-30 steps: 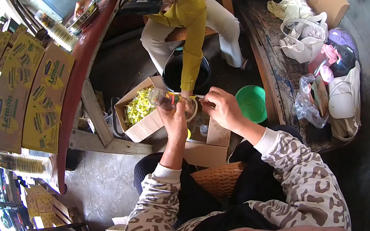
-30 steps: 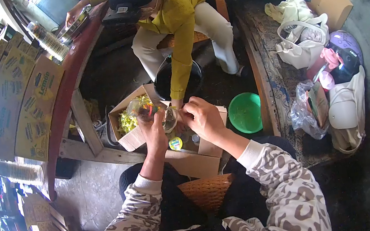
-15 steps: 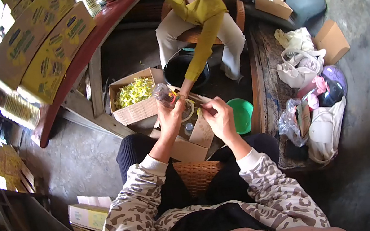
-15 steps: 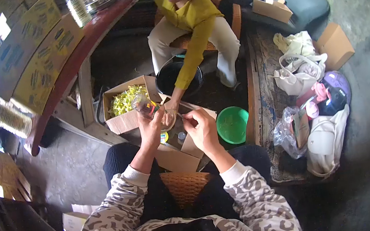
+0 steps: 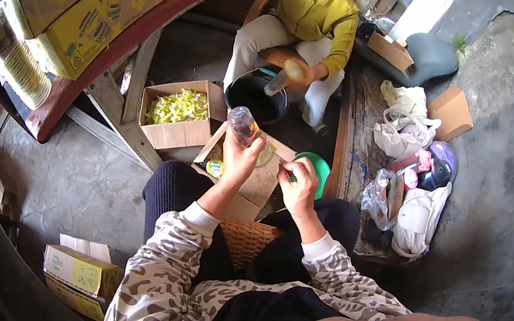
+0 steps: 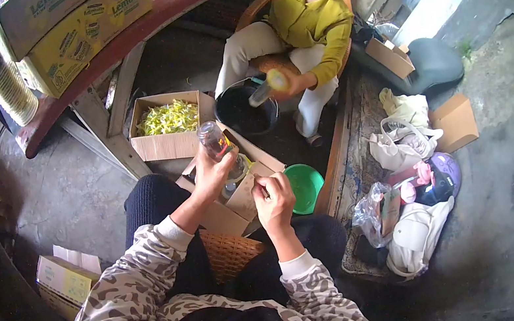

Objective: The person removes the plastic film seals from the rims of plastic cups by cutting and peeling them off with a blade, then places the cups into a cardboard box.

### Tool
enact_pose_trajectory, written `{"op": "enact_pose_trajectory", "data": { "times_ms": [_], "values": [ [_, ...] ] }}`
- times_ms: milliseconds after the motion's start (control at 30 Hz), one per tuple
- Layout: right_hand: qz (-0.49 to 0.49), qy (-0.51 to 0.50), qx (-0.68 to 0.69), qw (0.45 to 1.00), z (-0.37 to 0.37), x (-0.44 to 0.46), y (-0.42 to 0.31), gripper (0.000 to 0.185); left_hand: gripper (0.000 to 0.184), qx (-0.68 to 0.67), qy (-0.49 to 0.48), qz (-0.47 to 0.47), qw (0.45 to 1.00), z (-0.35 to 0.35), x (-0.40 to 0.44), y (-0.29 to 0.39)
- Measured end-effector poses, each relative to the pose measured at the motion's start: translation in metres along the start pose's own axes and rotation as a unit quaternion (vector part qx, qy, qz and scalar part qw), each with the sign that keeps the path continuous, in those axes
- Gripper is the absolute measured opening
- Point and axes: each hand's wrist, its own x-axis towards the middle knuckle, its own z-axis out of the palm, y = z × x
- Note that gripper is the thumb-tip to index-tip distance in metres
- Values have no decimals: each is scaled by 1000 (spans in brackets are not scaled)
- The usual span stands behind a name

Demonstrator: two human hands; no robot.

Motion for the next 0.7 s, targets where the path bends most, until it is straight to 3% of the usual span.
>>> {"op": "enact_pose_trajectory", "data": {
  "times_ms": [133, 267, 533, 700],
  "values": [
    [-32, 4, -42, 999, 1, 1, -5, 17, 50, 52, 13, 26, 998, 0, -2, 11],
    [-45, 7, -53, 998, 0, 4, -8, 17, 51, 44, -1, -5, 999, 0, -2, 13],
    [-37, 8, -82, 996, 0, 3, -6, 16, 39, 43, -20, -2, 999, 1, -2, 10],
    [-30, 5, -102, 994, 4, 6, -6, 14, 46, 41, -45, -68, 996, 5, -8, 11]
  ]
}}
